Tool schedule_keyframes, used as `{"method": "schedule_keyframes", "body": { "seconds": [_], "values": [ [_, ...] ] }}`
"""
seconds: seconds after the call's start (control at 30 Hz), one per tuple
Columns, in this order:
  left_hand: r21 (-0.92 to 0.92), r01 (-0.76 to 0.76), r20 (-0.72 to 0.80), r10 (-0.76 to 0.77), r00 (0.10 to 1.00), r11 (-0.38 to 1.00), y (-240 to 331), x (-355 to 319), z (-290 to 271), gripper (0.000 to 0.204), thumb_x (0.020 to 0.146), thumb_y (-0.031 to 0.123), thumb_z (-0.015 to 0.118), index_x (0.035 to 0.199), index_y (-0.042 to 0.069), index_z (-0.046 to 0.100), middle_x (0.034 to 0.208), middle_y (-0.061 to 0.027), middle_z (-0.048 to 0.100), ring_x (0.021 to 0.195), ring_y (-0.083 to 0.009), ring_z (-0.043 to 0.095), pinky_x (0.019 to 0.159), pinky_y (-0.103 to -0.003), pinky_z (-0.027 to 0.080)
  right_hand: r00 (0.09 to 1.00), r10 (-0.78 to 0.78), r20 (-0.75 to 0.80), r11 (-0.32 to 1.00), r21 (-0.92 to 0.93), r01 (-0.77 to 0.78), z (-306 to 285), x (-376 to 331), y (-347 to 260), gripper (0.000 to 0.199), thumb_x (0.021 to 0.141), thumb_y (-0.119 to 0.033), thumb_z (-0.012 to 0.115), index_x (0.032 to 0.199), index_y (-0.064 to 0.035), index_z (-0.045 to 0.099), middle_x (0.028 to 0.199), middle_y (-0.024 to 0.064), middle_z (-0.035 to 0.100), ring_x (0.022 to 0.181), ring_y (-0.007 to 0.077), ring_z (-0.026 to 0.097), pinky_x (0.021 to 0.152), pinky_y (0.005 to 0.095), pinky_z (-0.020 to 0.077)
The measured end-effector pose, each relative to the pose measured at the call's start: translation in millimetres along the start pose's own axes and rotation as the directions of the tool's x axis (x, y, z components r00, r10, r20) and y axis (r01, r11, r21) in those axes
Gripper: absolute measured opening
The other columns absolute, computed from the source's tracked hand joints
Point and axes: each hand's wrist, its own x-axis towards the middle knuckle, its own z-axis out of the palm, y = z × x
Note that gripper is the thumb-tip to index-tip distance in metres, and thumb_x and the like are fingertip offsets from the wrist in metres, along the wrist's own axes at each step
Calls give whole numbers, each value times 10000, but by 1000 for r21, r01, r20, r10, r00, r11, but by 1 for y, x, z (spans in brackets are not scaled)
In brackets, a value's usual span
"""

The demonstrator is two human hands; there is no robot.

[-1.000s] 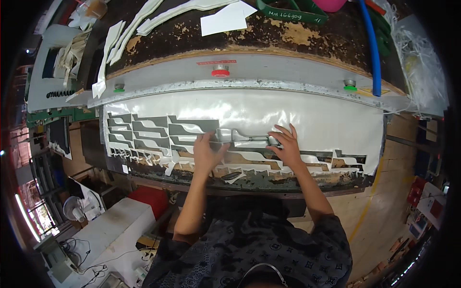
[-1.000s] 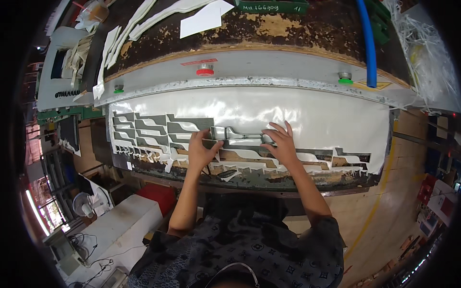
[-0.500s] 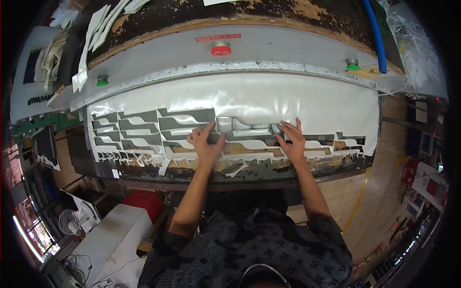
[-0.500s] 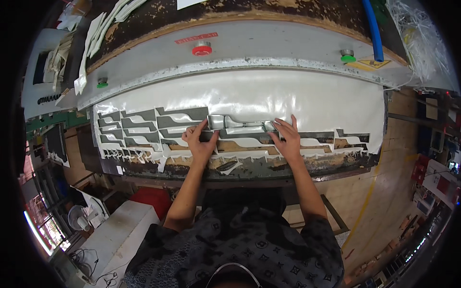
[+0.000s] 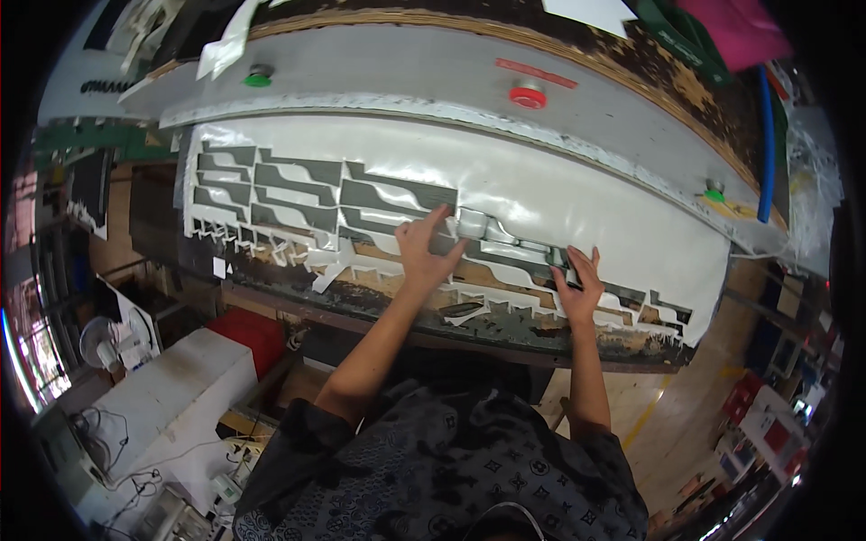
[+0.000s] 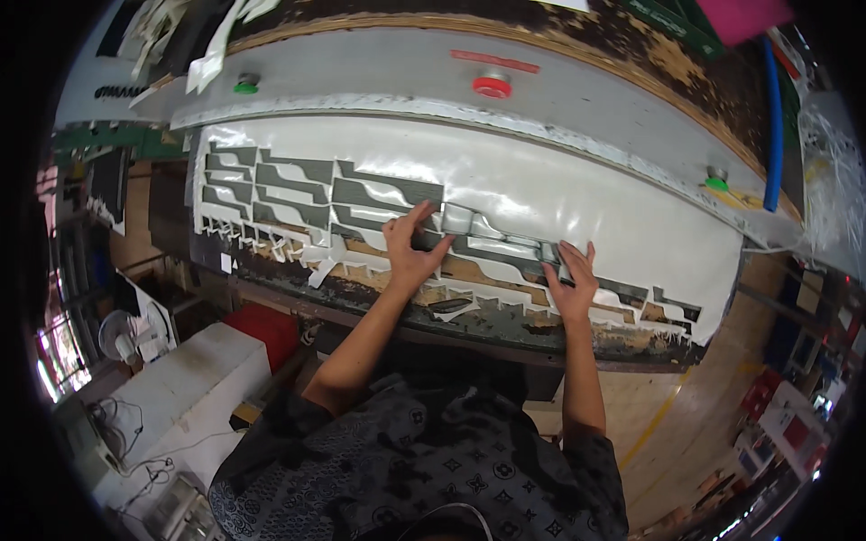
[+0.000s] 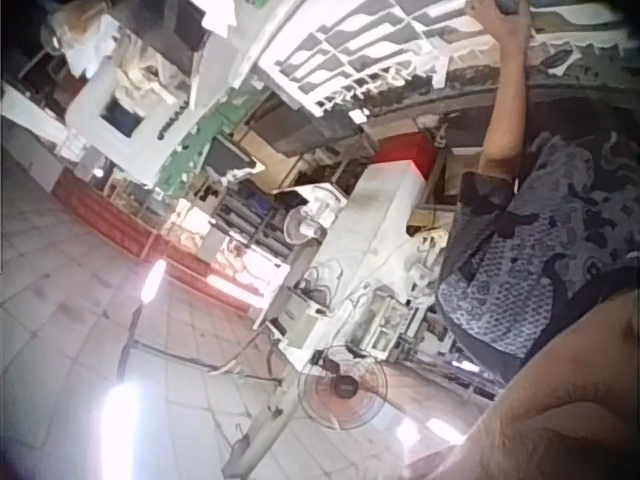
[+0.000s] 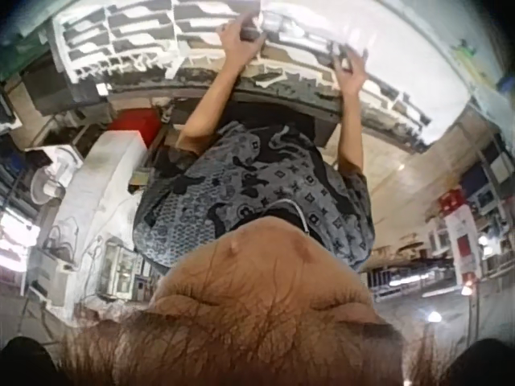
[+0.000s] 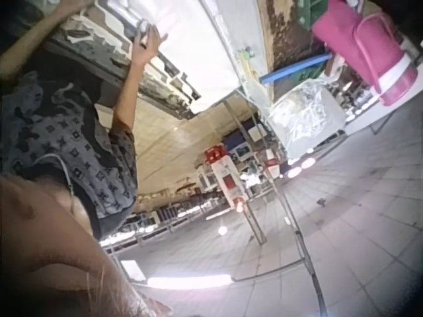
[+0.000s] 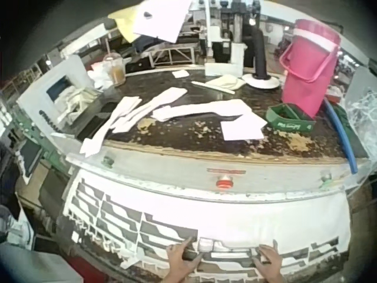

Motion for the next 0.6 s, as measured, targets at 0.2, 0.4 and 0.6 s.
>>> {"method": "schedule_keyframes", "body": {
  "seconds": [0.2, 0.4, 0.6],
  "values": [
    [119, -65, 45, 60, 997, 991, -3, 3, 1, 596, 722, 240, 918, 1283, 143, 741, 999, -16, 748, 835, -205, 594, 933, -401, 375, 996, -91, 13, 995, -33, 91, 3, 1, 6, 396, 770, -4, 880, 1149, 14, 766, 1132, 157, 779, 1155, 303, 728, 1232, 616, 319],
    [137, 4, 113, -20, 993, 991, -2, 2, -6, 547, 745, 263, 898, 1260, 147, 756, 976, -32, 747, 861, -226, 608, 904, -412, 391, 992, -120, 31, 992, -32, 121, 3, -1, 8, 441, 777, 22, 866, 1203, 27, 751, 1190, 189, 765, 1181, 321, 717, 1242, 616, 309],
    [70, -42, 79, 36, 996, 997, -3, 6, -6, 674, 746, 249, 889, 1373, 125, 674, 1058, -59, 725, 947, -254, 617, 930, -421, 394, 992, -122, 35, 992, -35, 123, 4, 3, 4, 434, 787, 22, 863, 1201, 43, 734, 1213, 200, 762, 1184, 317, 719, 1252, 613, 293]
  ]
}}
